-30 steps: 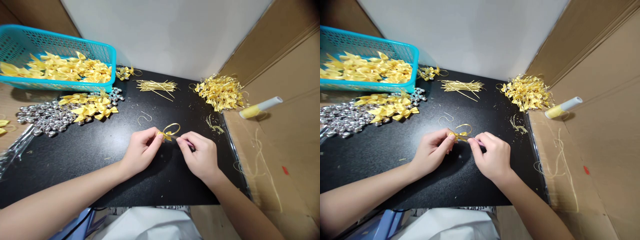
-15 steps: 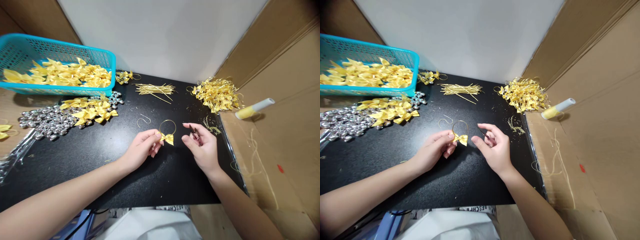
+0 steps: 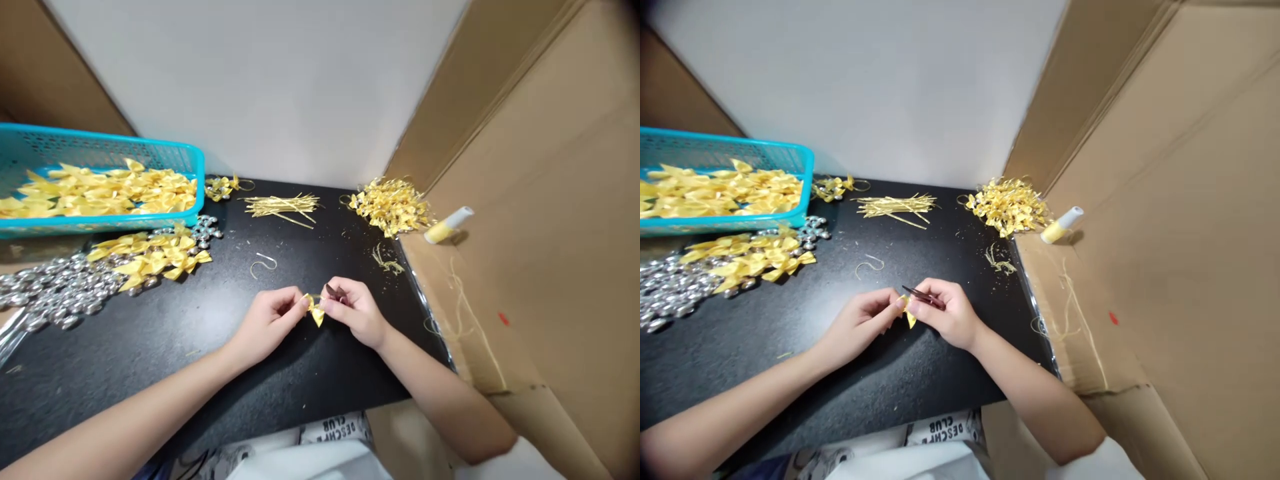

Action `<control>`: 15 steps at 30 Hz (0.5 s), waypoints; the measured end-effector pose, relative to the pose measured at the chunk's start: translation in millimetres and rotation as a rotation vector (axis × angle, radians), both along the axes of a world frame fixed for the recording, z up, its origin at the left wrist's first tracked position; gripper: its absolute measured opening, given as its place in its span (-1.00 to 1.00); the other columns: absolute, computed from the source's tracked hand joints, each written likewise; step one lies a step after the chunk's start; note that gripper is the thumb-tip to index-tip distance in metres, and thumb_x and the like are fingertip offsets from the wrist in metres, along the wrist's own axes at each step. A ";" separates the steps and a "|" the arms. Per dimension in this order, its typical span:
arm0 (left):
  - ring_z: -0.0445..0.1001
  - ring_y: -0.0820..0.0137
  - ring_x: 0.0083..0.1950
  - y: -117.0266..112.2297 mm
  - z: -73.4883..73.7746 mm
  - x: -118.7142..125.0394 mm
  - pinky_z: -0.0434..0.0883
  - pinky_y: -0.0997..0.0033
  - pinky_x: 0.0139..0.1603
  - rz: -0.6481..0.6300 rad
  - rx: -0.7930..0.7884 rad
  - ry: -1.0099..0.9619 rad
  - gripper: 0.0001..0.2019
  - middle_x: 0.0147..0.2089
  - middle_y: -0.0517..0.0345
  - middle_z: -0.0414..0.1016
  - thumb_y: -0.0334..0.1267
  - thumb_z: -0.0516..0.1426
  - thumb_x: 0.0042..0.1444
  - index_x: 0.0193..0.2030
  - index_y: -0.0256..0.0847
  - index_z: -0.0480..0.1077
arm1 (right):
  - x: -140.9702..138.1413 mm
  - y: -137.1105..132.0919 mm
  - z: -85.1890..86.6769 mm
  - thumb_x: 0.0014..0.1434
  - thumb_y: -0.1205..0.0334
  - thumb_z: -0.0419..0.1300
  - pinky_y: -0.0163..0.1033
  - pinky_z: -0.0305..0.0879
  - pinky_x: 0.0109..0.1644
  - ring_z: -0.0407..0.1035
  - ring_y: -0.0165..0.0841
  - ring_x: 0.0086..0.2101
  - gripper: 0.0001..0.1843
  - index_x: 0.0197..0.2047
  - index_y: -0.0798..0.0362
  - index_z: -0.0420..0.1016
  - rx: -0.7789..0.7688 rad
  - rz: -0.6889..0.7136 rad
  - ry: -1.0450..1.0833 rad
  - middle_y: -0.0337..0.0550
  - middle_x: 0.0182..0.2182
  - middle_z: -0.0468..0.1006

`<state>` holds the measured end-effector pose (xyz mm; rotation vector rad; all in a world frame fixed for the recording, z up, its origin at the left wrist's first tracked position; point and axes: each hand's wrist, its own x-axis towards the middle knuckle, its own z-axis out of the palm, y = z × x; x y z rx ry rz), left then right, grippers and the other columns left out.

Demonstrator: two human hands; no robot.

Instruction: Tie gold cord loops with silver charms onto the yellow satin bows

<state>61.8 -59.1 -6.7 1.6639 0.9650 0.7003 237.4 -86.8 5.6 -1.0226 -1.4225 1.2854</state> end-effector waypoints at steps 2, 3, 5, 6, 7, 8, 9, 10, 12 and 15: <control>0.17 0.52 -0.56 1.3 -2.6 0.0 0.15 0.55 -0.55 0.012 -0.024 0.015 -0.62 -0.61 0.30 0.21 -0.03 0.07 0.17 -0.57 -0.22 0.26 | 3.1 3.5 -2.8 0.05 -0.14 0.27 -0.37 0.06 -0.53 0.05 -0.52 -0.60 -0.56 -0.52 0.05 0.29 0.000 -0.001 0.034 -0.37 -0.64 0.21; 0.18 0.51 -0.57 2.0 -4.2 -0.4 0.17 0.55 -0.54 0.016 -0.040 0.004 -0.62 -0.62 0.30 0.21 -0.02 0.06 0.17 -0.56 -0.21 0.26 | 6.5 6.6 -4.1 0.04 -0.14 0.27 -0.36 0.07 -0.53 0.06 -0.52 -0.60 -0.56 -0.53 0.05 0.30 0.005 -0.033 0.041 -0.37 -0.64 0.20; 0.21 0.49 -0.56 4.0 -7.3 -1.8 0.20 0.53 -0.51 0.001 -0.045 -0.013 -0.64 -0.62 0.30 0.23 -0.02 0.04 0.18 -0.53 -0.21 0.28 | 19.5 15.4 -4.9 -0.03 -0.15 0.30 -0.35 0.12 -0.52 0.09 -0.51 -0.60 -0.56 -0.52 0.05 0.31 0.033 -0.196 0.030 -0.36 -0.64 0.23; 0.21 0.49 -0.56 5.1 -8.6 -2.7 0.21 0.52 -0.50 0.009 -0.037 -0.029 -0.64 -0.61 0.30 0.23 -0.02 0.03 0.18 -0.52 -0.21 0.29 | 29.8 20.8 -4.0 -0.11 -0.17 0.33 -0.35 0.13 -0.54 0.11 -0.50 -0.61 -0.54 -0.51 0.05 0.32 0.066 -0.366 0.017 -0.36 -0.63 0.25; 0.22 0.48 -0.55 6.4 -9.7 -3.8 0.22 0.51 -0.49 0.018 -0.029 -0.034 -0.65 -0.61 0.30 0.23 -0.01 0.03 0.19 -0.50 -0.21 0.30 | 42.5 26.5 -2.2 -0.10 -0.21 0.30 -0.35 0.12 -0.54 0.10 -0.51 -0.60 -0.53 -0.47 0.04 0.31 0.097 -0.493 0.017 -0.35 -0.60 0.27; 0.22 0.47 -0.55 7.6 -10.7 -4.8 0.22 0.51 -0.48 0.031 -0.012 -0.031 -0.65 -0.62 0.30 0.23 -0.01 0.03 0.18 -0.50 -0.20 0.30 | 57.2 32.3 0.1 -0.04 -0.24 0.23 -0.36 0.09 -0.55 0.08 -0.52 -0.61 -0.53 -0.43 0.03 0.30 0.123 -0.587 0.020 -0.35 -0.56 0.28; 0.22 0.47 -0.56 8.8 -11.4 -5.8 0.22 0.51 -0.48 0.046 0.004 -0.025 -0.65 -0.62 0.31 0.22 -0.01 0.04 0.17 -0.51 -0.20 0.29 | 73.2 38.1 2.6 0.02 -0.24 0.18 -0.37 0.08 -0.54 0.07 -0.53 -0.60 -0.54 -0.40 0.02 0.29 0.145 -0.680 0.015 -0.35 -0.53 0.28; 0.22 0.47 -0.56 9.7 -12.0 -6.6 0.22 0.50 -0.48 0.056 0.019 -0.019 -0.65 -0.62 0.31 0.22 0.00 0.05 0.17 -0.51 -0.20 0.28 | 89.8 43.7 4.8 0.04 -0.23 0.17 -0.37 0.10 -0.53 0.09 -0.52 -0.58 -0.55 -0.36 0.02 0.29 0.156 -0.763 -0.003 -0.35 -0.50 0.29; 0.23 0.46 -0.56 11.0 -13.1 -7.6 0.22 0.50 -0.48 0.065 0.040 -0.007 -0.65 -0.62 0.30 0.22 0.00 0.06 0.15 -0.52 -0.19 0.26 | 120.9 54.5 7.0 0.06 -0.17 0.23 -0.35 0.19 -0.47 0.20 -0.49 -0.52 -0.57 -0.34 0.05 0.32 0.137 -0.887 -0.070 -0.31 -0.45 0.35; 0.23 0.46 -0.55 11.8 -15.3 -7.7 0.20 0.49 -0.49 0.072 0.092 0.016 -0.66 -0.61 0.29 0.24 -0.01 0.07 0.15 -0.52 -0.19 0.26 | 154.5 70.8 3.7 0.19 0.03 0.24 -0.23 0.39 -0.27 0.39 -0.37 -0.34 -0.69 -0.23 0.15 0.43 0.046 -0.994 -0.224 -0.18 -0.31 0.48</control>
